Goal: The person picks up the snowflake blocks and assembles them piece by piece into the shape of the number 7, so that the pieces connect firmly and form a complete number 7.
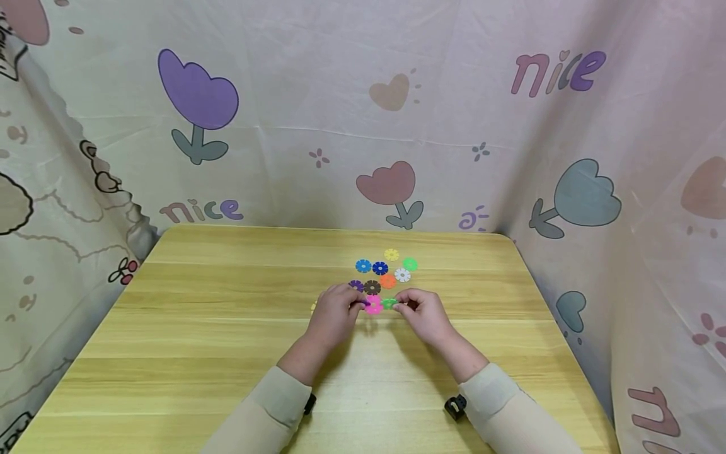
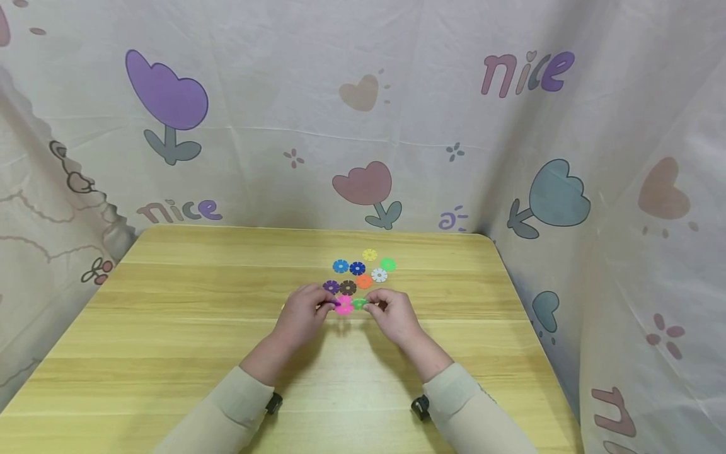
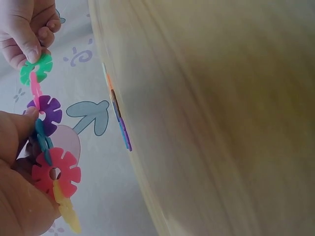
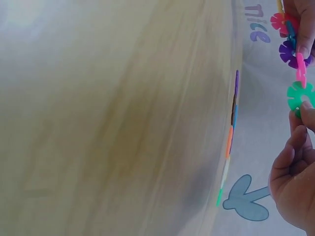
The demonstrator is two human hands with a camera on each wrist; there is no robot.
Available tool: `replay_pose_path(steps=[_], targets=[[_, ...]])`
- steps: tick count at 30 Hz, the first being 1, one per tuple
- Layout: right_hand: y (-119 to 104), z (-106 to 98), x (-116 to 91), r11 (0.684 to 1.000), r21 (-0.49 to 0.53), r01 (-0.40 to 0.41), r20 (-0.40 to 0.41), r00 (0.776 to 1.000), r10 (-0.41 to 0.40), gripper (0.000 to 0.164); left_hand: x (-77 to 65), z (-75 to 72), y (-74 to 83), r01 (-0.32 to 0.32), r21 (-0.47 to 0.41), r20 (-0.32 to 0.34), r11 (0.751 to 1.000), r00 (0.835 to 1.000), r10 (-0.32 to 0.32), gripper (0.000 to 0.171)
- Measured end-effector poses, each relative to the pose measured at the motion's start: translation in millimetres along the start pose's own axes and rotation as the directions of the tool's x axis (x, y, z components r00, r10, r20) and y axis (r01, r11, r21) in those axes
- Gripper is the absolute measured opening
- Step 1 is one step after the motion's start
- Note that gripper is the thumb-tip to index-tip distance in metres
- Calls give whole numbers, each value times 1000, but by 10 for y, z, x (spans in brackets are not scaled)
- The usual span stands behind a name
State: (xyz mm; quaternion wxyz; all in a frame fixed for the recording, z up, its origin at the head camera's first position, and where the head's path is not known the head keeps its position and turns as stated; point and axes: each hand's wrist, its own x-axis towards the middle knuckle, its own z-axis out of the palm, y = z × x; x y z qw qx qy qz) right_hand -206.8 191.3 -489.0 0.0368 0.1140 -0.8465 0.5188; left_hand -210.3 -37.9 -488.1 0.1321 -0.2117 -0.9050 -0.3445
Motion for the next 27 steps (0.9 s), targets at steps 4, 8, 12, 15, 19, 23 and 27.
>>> replay_pose_path(steps=[4, 8, 12, 15, 19, 23, 27], targets=[[1, 1, 2, 1000, 2, -1, -1, 1000, 1, 8, -1, -3, 4, 2, 1, 5, 1000, 1000, -2, 6], [-5, -2, -2, 1000, -1, -9, -3, 1000, 9, 8, -3, -8, 16, 1, 7, 6, 1000, 1000, -1, 6], [-14, -6, -6, 1000, -7, -10, -3, 1000, 10, 6, -2, -16, 25, 2, -1, 11, 1000, 1000, -2, 6], [-10, -9, -1, 1000, -10, -6, 0, 1000, 6, 7, 2, -24, 17, 17, -11, 37, 1000, 999, -17, 6], [-1, -16, 13, 1000, -16, -7, 6, 1000, 7, 8, 12, -53, -1, 56, -39, 96, 998, 994, -52, 9], [-1, -23, 27, 1000, -19, -13, 7, 1000, 13, 8, 31, -84, -14, 82, -68, 141, 994, 987, -72, 13], [2, -27, 31, 1000, -15, -18, 15, 1000, 18, 9, 44, -106, -10, 109, -75, 165, 991, 982, -95, 9]])
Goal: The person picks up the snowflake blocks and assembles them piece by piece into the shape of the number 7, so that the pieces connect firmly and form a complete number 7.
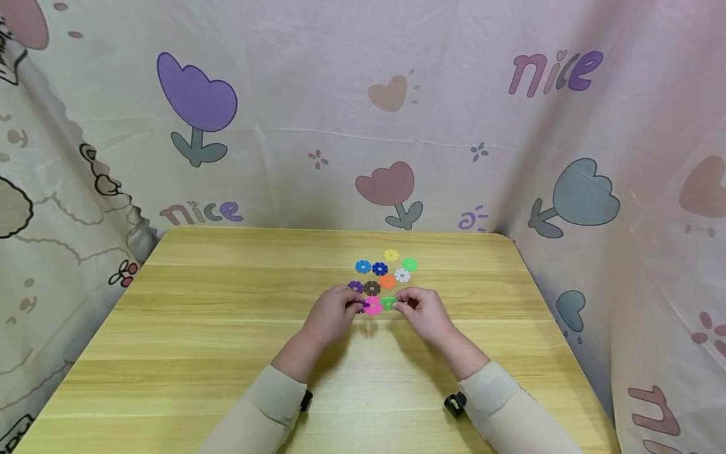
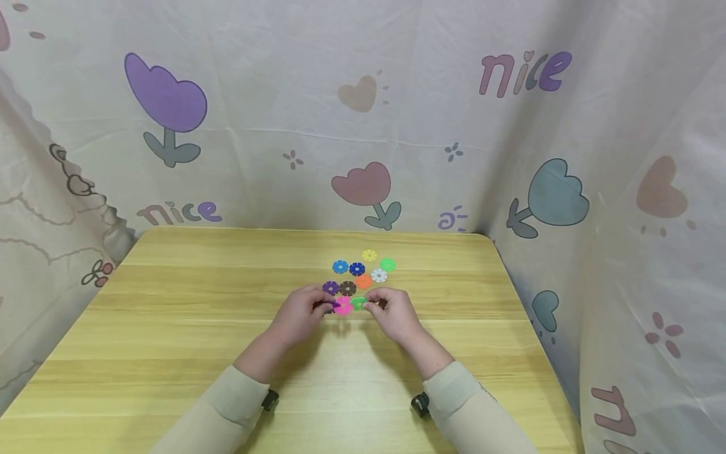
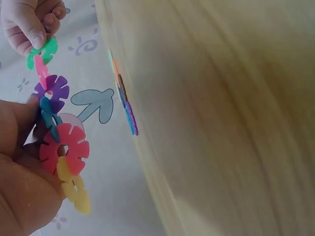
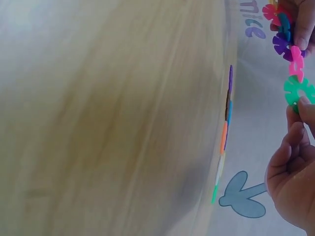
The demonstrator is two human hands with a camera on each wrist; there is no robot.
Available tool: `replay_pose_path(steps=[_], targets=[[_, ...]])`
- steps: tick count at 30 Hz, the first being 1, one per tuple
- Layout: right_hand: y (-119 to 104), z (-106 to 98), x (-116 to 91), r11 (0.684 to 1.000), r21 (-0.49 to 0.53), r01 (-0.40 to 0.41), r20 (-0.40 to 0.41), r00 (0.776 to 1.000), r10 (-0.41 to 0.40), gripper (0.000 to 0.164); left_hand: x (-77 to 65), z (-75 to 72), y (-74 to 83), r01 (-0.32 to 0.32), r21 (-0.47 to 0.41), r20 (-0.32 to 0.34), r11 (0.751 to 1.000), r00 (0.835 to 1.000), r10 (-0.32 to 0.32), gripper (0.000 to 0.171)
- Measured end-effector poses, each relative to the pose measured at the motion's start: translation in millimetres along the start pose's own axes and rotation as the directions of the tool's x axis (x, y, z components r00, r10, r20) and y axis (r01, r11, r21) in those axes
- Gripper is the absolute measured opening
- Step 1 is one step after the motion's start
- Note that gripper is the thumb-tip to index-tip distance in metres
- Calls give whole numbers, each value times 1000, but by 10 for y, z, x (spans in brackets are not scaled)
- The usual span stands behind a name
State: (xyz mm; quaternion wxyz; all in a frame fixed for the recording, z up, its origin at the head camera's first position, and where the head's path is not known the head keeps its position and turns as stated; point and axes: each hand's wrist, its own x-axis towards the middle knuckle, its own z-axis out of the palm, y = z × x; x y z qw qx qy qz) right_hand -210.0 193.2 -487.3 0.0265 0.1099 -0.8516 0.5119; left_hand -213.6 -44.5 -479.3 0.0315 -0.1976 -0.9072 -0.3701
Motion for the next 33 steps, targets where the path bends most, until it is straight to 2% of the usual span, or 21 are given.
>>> replay_pose_path(steps=[6, 10, 14, 19, 26, 33], targets=[[14, -15, 1, 1000, -3, -3, -11, 1000, 3, 7, -9, -15, 22, 15, 13, -16, 1000, 1000, -15, 5], [10, -36, -2, 1000, -1, -5, -41, 999, 5, 7, -9, -6, 26, 50, 11, -23, 999, 998, -50, 5], [-7, -37, -25, 1000, 19, 6, -37, 999, -5, 5, -8, -1, 41, 78, 12, -45, 997, 996, -77, 5], [-5, 3, -52, 998, 33, 60, -31, 998, -59, 8, -5, 19, 67, 78, 31, -81, 996, 994, -75, 8], [-24, 39, -53, 994, -6, 105, -25, 994, -105, 9, -12, 24, 132, 127, 6, -63, 992, 990, -127, 11], [-29, 58, -51, 985, -27, 172, -35, 984, -173, 9, -14, 53, 139, 119, 1, -61, 993, 991, -119, 11]])
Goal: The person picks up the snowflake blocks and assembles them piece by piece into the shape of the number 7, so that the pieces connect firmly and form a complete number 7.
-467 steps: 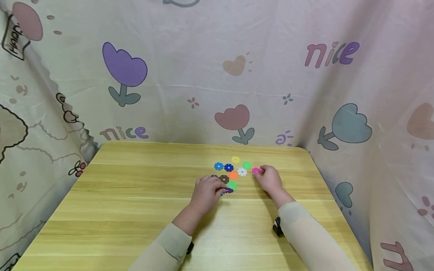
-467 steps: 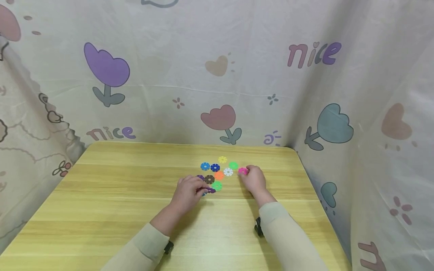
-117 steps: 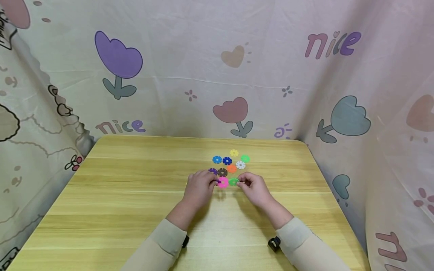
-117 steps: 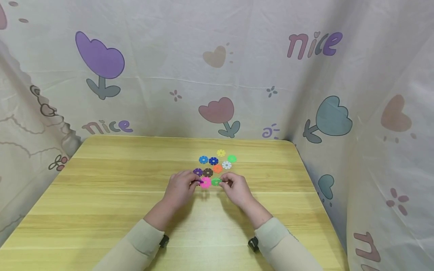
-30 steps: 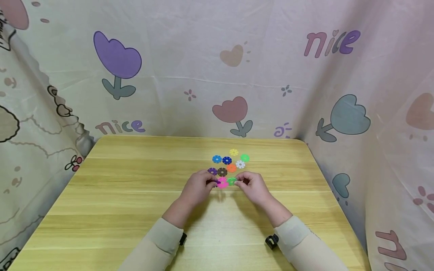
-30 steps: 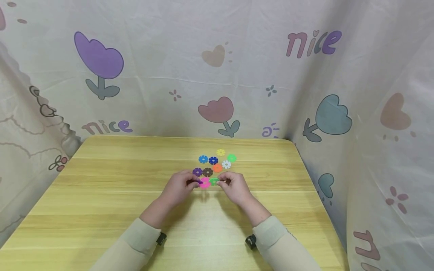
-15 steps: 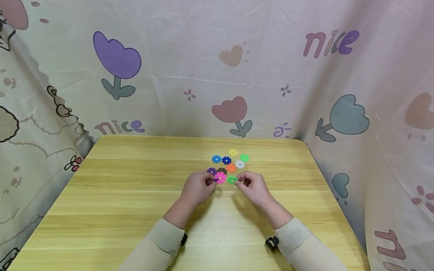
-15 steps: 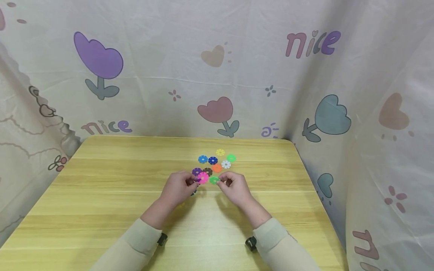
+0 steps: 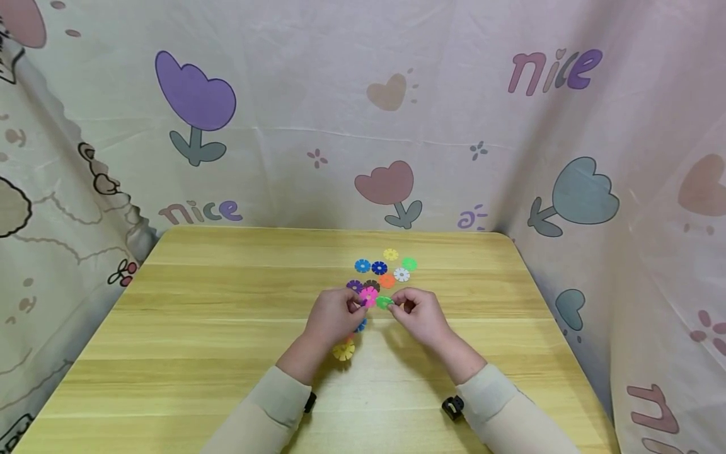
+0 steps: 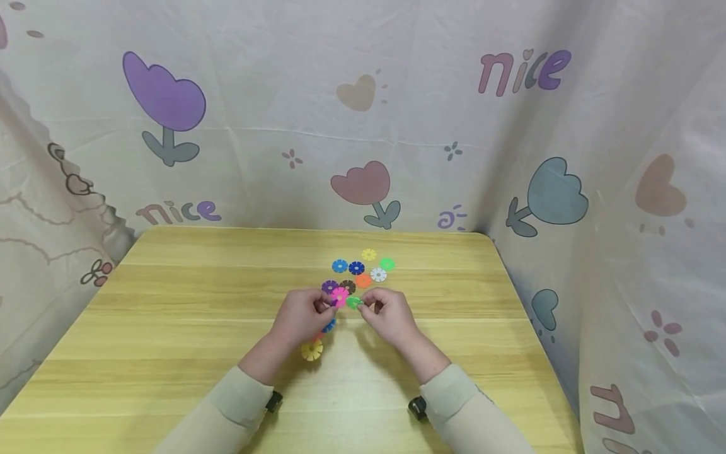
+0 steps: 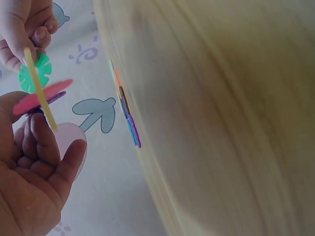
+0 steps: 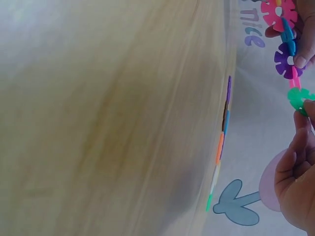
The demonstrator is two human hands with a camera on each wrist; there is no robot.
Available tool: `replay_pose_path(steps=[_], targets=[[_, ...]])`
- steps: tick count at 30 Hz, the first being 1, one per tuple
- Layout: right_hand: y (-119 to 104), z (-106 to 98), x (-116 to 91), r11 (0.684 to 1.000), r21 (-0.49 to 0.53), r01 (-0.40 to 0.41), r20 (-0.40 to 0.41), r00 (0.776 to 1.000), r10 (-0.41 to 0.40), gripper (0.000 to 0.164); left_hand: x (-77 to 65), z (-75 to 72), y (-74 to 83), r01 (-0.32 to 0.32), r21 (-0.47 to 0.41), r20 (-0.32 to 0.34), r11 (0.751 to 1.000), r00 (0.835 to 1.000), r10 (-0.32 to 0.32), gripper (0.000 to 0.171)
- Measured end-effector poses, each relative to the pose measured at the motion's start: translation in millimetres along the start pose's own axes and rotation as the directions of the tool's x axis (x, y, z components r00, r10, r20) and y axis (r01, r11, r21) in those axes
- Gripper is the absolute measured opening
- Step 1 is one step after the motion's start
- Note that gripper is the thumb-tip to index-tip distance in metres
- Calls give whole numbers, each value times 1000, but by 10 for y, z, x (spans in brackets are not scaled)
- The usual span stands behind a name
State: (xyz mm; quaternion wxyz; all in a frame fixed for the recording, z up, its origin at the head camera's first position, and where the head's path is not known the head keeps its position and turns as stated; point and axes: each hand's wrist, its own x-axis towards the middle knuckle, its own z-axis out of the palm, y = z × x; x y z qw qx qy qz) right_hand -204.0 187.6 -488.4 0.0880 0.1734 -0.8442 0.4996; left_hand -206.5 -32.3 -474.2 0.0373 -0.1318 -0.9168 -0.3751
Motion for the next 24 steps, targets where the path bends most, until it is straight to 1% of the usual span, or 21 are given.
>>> replay_pose_path(steps=[8, 11, 14, 18, 21, 24], targets=[[27, 28, -6, 995, -67, 70, -17, 997, -71, 14, -14, 37, 14, -13, -49, -1, 999, 1000, 13, 11], [28, 35, -11, 993, -78, 87, -25, 996, -89, 14, -25, 44, 25, -14, -61, -18, 998, 1000, 13, 11], [36, 42, -14, 993, -68, 100, -42, 994, -103, 13, -41, 46, 39, -1, -81, -44, 997, 999, -3, 12], [52, 43, -16, 992, -52, 116, -68, 991, -120, 9, -38, 46, 49, 19, -160, -59, 987, 998, -29, 12], [59, 35, -17, 991, -52, 125, -77, 989, -129, 4, -21, 49, 45, 33, -233, -53, 972, 997, -47, 12], [57, 29, -18, 990, -49, 132, -84, 987, -136, 4, -6, 48, 42, 72, -295, -55, 953, 994, -92, 12]])
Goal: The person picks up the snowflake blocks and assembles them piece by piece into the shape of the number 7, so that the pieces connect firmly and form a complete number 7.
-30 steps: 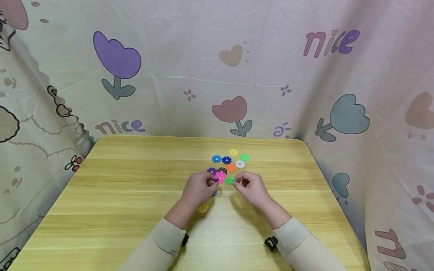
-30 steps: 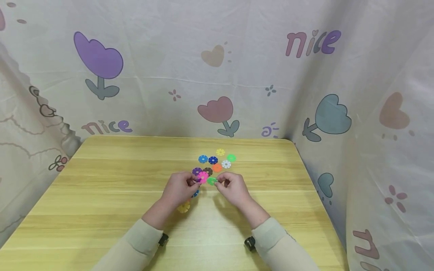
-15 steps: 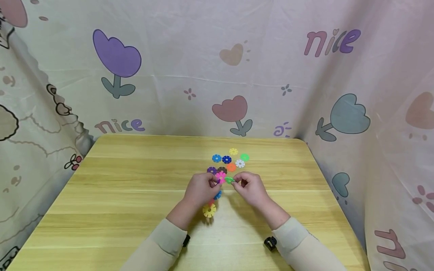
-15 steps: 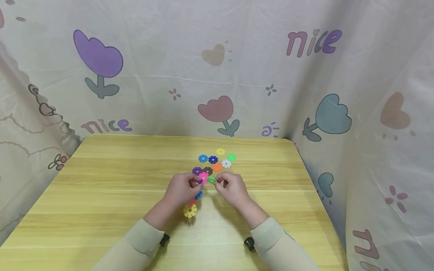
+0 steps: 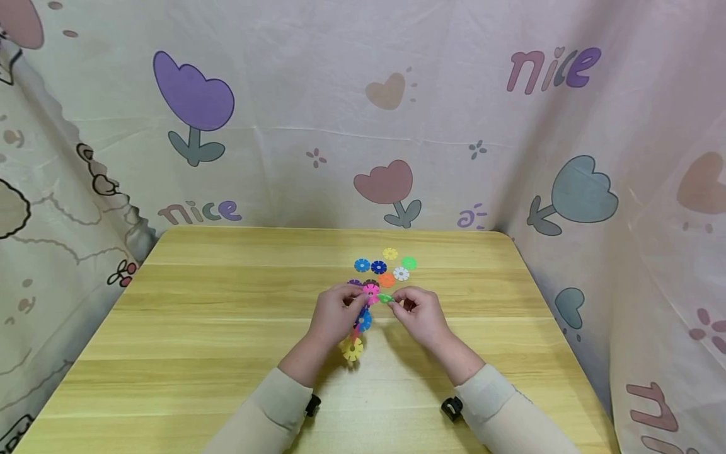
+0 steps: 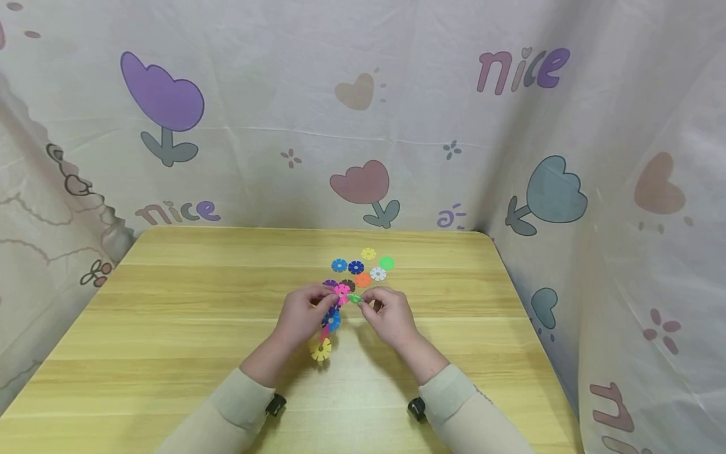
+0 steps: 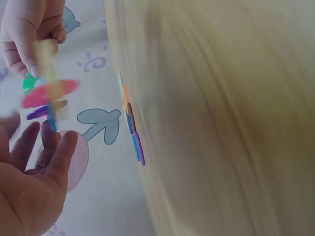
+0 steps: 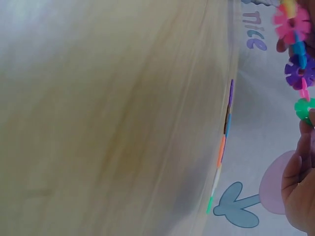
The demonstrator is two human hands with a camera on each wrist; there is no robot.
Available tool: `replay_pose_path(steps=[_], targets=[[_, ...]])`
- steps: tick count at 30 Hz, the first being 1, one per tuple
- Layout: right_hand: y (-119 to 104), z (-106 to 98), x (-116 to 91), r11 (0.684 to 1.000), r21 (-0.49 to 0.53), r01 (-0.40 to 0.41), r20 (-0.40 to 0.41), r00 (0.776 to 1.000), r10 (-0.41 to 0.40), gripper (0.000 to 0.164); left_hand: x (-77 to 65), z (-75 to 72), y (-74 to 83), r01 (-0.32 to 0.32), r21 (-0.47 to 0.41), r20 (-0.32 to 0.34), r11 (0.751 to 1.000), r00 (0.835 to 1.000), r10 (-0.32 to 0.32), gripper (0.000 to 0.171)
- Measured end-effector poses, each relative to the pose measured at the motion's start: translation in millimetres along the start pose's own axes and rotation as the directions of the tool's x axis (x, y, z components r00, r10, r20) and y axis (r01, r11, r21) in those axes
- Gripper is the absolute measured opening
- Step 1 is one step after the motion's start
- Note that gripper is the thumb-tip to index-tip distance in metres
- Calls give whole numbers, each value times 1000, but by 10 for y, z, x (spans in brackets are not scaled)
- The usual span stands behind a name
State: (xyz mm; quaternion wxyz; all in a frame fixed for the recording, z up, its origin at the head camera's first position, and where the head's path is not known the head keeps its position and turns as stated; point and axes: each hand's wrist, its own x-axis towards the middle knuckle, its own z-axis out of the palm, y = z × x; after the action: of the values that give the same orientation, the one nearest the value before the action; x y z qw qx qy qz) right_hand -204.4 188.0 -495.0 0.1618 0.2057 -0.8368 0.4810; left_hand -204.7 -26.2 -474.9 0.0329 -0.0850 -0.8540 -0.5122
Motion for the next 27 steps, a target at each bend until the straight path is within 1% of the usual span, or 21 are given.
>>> replay_pose_path(steps=[3, 7, 10, 12, 15, 19, 24, 27], targets=[[-8, 1, 1, 1000, 5, 6, -7, 1000, -6, 3, 12, -2, 1, 55, -75, -22, 996, 998, -56, 11], [-19, 2, 4, 1000, 10, 13, -8, 1000, -13, 4, 33, -2, -8, 111, -194, -34, 975, 992, -119, 6], [-30, -5, 5, 1000, 22, 19, -3, 1000, -19, 4, 50, -20, -11, 139, -267, -24, 954, 988, -151, 8], [-37, -14, 6, 999, 31, 22, -4, 1000, -22, 4, 58, -36, -12, 158, -287, -6, 945, 986, -167, 10], [-53, -24, 7, 999, 47, 20, -6, 1000, -19, 3, 61, -59, -15, 176, -284, 37, 942, 984, -173, 10], [-67, -21, 0, 998, 57, 24, -8, 1000, -23, 9, 54, -76, -29, 180, -239, 86, 954, 983, -164, 12], [-69, -14, -16, 997, 72, 22, -4, 1000, -22, 12, 40, -91, -30, 154, -171, 101, 973, 985, -138, 19], [-85, -18, -21, 997, 75, 20, 3, 1000, -21, 11, 30, -105, -10, 148, -168, 113, 975, 985, -130, 18]])
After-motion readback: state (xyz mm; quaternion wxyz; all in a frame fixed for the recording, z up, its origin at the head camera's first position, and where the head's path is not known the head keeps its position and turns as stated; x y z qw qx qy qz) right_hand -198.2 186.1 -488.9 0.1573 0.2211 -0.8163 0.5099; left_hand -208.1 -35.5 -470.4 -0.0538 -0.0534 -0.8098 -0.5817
